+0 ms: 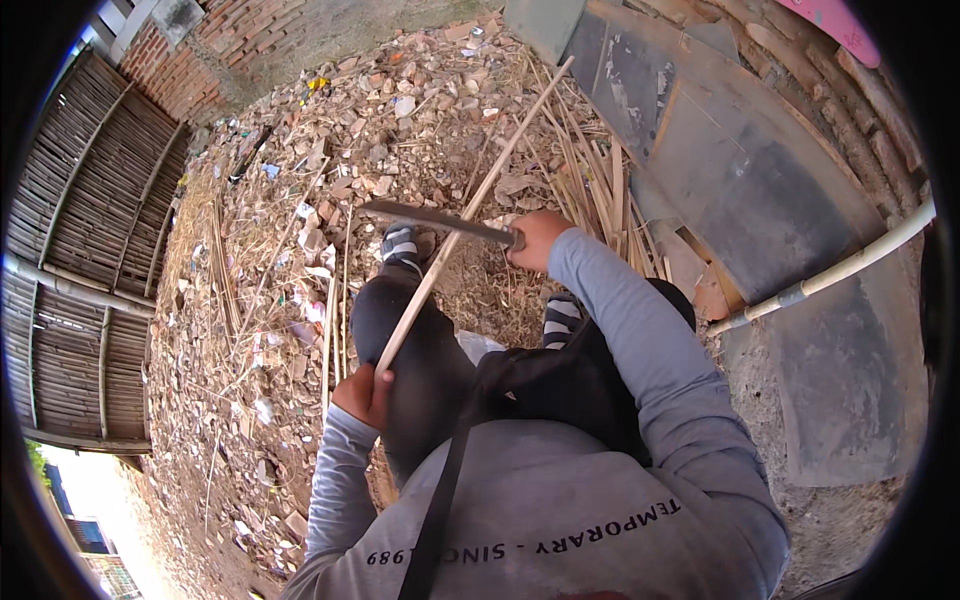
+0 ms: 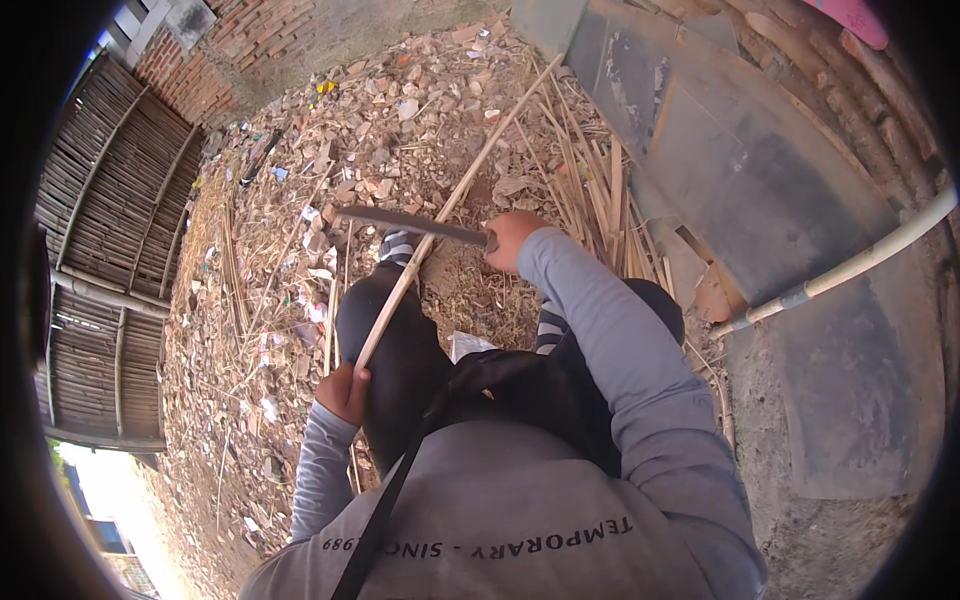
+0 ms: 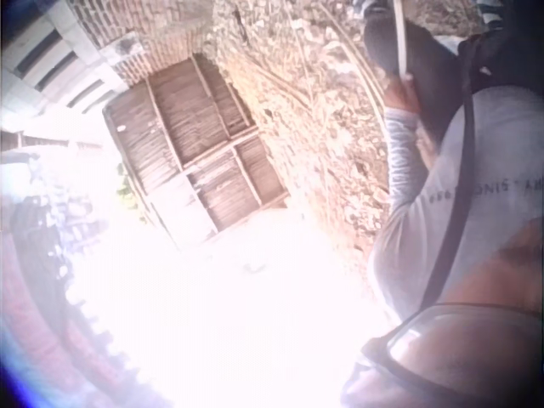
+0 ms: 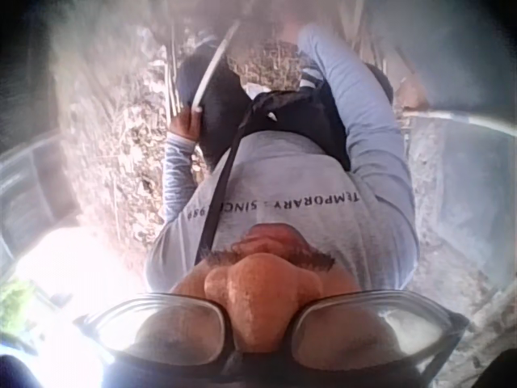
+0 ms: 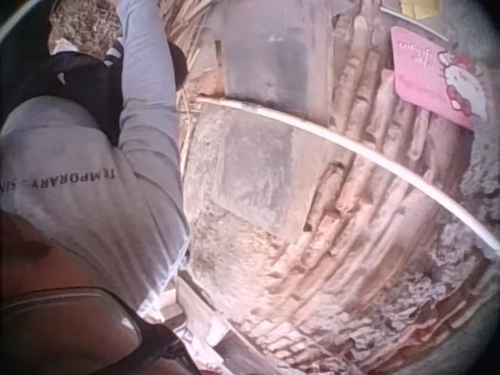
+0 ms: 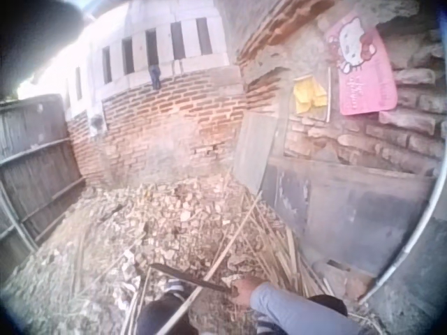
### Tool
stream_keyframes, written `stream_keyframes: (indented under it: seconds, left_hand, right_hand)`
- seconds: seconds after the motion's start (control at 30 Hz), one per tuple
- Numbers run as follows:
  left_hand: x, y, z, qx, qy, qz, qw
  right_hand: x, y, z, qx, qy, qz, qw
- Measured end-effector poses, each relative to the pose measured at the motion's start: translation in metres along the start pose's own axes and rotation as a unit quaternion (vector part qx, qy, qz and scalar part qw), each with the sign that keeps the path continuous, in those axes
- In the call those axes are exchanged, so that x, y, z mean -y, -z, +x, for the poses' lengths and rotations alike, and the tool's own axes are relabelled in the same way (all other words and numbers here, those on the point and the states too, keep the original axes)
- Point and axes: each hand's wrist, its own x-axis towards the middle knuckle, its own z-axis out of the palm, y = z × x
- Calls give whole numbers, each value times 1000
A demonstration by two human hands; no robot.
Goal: The person strips a long, thin piece of bamboo using a knife while sitting on the ground.
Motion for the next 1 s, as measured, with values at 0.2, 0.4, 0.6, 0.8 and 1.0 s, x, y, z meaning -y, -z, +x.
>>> stream_keyframes:
  seconds: [0.2, 0.4, 0.6, 0.8, 1.0]
  left_hand:
    - [3, 5, -6, 2, 14, 18, 1000]
    - [7, -2, -7, -18, 13, 8, 1000]
    - [12, 0, -8, -13, 24, 34, 999]
    - [16, 0, -15, -26, 4, 57, 998]
    - [10, 2, -12, -10, 29, 32, 999]
  right_hand:
    - [22, -2, -13, 35, 43, -51, 997]
    - [22, 22, 8, 141, 41, -72, 987]
    - [22, -9, -2, 75, 29, -23, 997]
    - [42, 9, -13, 94, 56, -51, 993]
    - [26, 2, -13, 7, 76, -53, 996]
